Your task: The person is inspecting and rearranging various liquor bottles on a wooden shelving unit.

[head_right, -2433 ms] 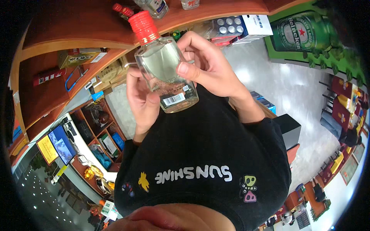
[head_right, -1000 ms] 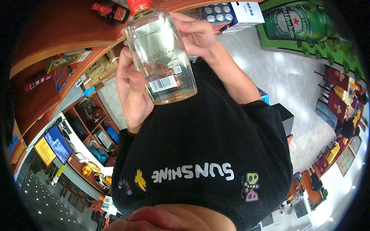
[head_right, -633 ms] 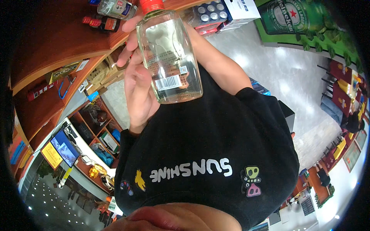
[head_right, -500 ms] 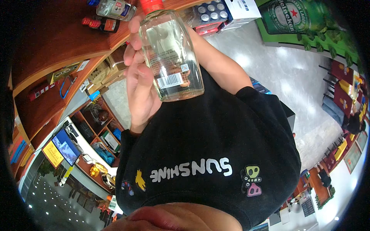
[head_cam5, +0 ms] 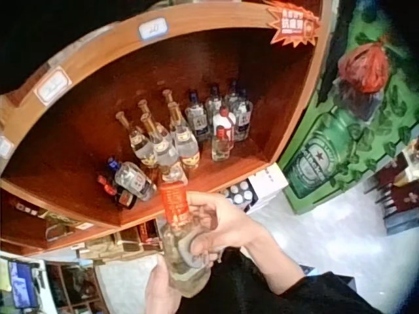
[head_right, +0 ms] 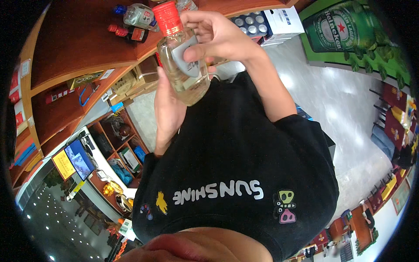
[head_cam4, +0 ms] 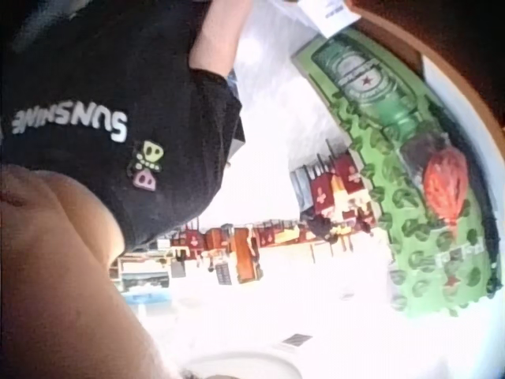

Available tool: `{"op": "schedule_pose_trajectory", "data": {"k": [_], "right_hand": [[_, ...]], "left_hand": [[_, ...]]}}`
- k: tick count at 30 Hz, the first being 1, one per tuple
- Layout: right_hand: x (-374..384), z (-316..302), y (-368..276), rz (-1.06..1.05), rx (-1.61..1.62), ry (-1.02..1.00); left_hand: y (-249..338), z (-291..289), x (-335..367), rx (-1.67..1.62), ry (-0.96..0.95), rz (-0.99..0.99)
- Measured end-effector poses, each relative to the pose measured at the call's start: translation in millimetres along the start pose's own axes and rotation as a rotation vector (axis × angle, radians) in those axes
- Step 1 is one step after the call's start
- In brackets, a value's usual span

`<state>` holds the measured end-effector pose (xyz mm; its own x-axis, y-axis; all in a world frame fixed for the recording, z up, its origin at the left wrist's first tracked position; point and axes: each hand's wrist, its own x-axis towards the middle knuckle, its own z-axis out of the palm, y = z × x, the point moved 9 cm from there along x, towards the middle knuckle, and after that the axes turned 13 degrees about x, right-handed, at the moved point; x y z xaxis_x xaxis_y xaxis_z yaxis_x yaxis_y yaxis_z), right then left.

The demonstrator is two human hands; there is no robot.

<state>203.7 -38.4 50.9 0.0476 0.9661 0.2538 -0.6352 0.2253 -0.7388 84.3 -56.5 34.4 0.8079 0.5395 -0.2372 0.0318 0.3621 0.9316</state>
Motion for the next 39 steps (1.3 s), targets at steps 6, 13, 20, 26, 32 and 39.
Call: {"op": "schedule_pose_trajectory", "data": {"k": [6,13,20,26,32,39], "right_hand": [[-26.7,-6.5,-4.9,0.040,-0.243,0.290],[-52.1,-6.9,-2.8,0.052,-0.184,0.258],[-56.9,2.5,-4.6,0.006,-0.182,0.263],[-51.4,8.4,-5.0,-0.033,-0.109,0.143],[-36.1,7.7,16.3,-0.075,0.057,-0.009],[-6.9,41.2,37.4,0.018,0.506,-0.335]], "left_hand": [[0.9,-1.4,8.4,0.141,0.124,0.027],[-8.3,9.6,-2.1,0.034,0.052,0.027],[-7.1,9.4,-11.7,0.045,0.023,0.069],[-2.9,10.4,-17.6,0.008,-0.017,0.116],[1.2,14.8,-21.8,0.003,-0.063,0.105],[7.2,20.6,-18.0,-0.092,-0.164,0.068]]}}
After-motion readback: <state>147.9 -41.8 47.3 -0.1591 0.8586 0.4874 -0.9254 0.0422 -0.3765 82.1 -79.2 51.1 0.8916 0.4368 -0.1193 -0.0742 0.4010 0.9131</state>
